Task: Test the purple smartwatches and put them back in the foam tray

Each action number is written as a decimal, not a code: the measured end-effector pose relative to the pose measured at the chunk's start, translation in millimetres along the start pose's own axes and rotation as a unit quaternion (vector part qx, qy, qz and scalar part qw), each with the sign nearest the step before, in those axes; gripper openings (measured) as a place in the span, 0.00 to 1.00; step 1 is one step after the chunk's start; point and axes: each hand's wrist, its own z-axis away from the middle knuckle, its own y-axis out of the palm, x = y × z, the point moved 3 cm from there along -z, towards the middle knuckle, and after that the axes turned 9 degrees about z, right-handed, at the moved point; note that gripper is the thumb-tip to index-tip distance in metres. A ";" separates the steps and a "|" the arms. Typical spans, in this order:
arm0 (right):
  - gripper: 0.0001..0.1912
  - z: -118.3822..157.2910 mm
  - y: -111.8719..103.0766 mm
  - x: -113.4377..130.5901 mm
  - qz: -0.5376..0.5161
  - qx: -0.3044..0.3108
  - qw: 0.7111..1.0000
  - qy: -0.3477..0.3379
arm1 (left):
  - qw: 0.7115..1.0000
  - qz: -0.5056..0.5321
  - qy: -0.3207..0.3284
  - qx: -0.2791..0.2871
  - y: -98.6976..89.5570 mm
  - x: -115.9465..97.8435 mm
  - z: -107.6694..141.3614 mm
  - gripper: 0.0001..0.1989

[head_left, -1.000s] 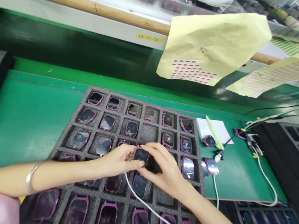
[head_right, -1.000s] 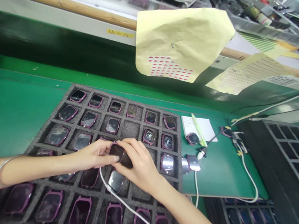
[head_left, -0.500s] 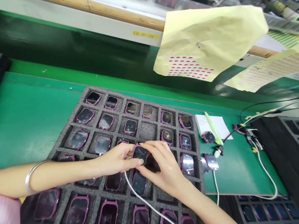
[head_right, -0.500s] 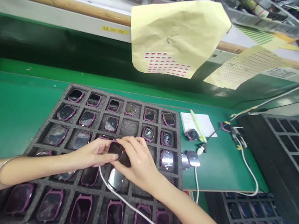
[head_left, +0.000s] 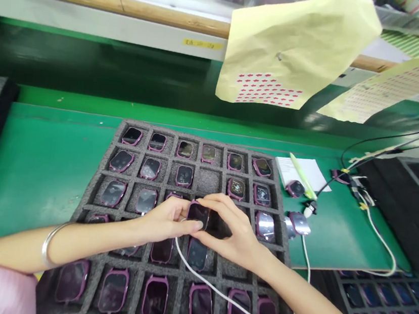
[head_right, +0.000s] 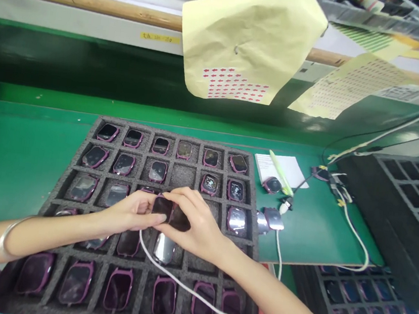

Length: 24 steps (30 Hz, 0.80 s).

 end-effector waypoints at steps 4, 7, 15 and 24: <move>0.16 -3.6 -5.3 -1.1 -0.206 0.015 0.978 0.014 | 0.995 0.013 -0.005 0.096 4.2 -8.1 4.3 0.16; 0.12 -5.9 -6.6 3.4 -0.276 0.031 0.961 -0.009 | 0.984 0.027 0.001 0.176 6.5 -8.0 7.5 0.14; 0.12 -2.9 -6.9 5.4 -0.277 0.024 0.960 -0.041 | 0.985 0.013 0.014 0.173 7.6 -0.4 7.9 0.13; 0.29 -0.6 0.0 -4.9 -0.146 0.035 0.989 0.014 | 1.000 -0.014 0.019 0.009 -1.2 -0.4 0.1 0.16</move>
